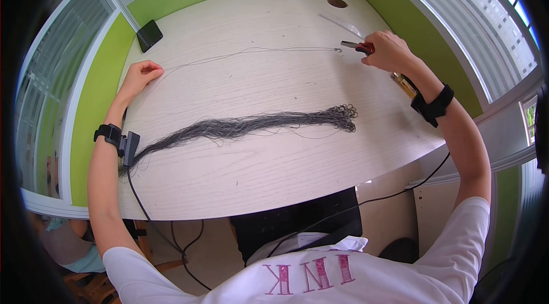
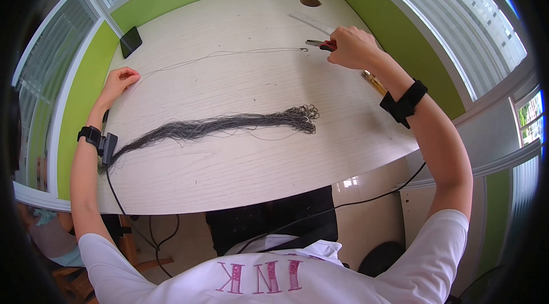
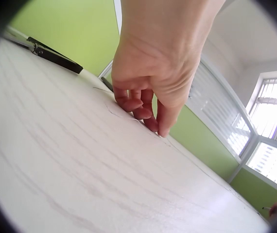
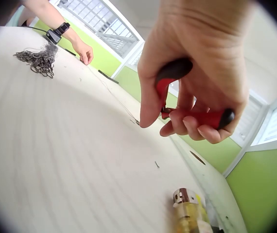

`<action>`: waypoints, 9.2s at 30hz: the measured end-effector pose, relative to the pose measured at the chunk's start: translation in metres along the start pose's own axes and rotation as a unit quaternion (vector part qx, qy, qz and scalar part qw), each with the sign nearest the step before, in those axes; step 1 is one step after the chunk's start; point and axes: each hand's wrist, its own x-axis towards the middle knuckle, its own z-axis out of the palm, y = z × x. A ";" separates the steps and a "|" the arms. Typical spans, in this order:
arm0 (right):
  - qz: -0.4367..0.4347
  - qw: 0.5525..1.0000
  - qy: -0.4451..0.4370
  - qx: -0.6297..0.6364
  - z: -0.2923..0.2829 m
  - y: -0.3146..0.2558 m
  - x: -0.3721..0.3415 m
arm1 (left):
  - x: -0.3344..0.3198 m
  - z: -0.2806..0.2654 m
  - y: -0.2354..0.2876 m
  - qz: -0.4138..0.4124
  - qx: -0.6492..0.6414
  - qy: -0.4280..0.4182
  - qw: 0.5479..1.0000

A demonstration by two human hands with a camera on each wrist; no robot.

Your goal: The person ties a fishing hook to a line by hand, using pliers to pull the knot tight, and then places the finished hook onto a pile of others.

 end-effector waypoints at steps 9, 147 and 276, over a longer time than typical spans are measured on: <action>-0.071 0.997 0.018 -0.029 0.007 -0.018 0.007 | -0.009 -0.002 0.014 -0.001 0.030 -0.005 1.000; -0.357 0.837 0.393 0.128 0.032 -0.052 -0.145 | -0.206 0.089 0.198 0.364 -0.694 -0.559 0.269; -0.154 0.931 0.194 0.267 0.031 -0.088 -0.197 | -0.227 0.200 0.210 0.518 -0.439 -0.127 0.723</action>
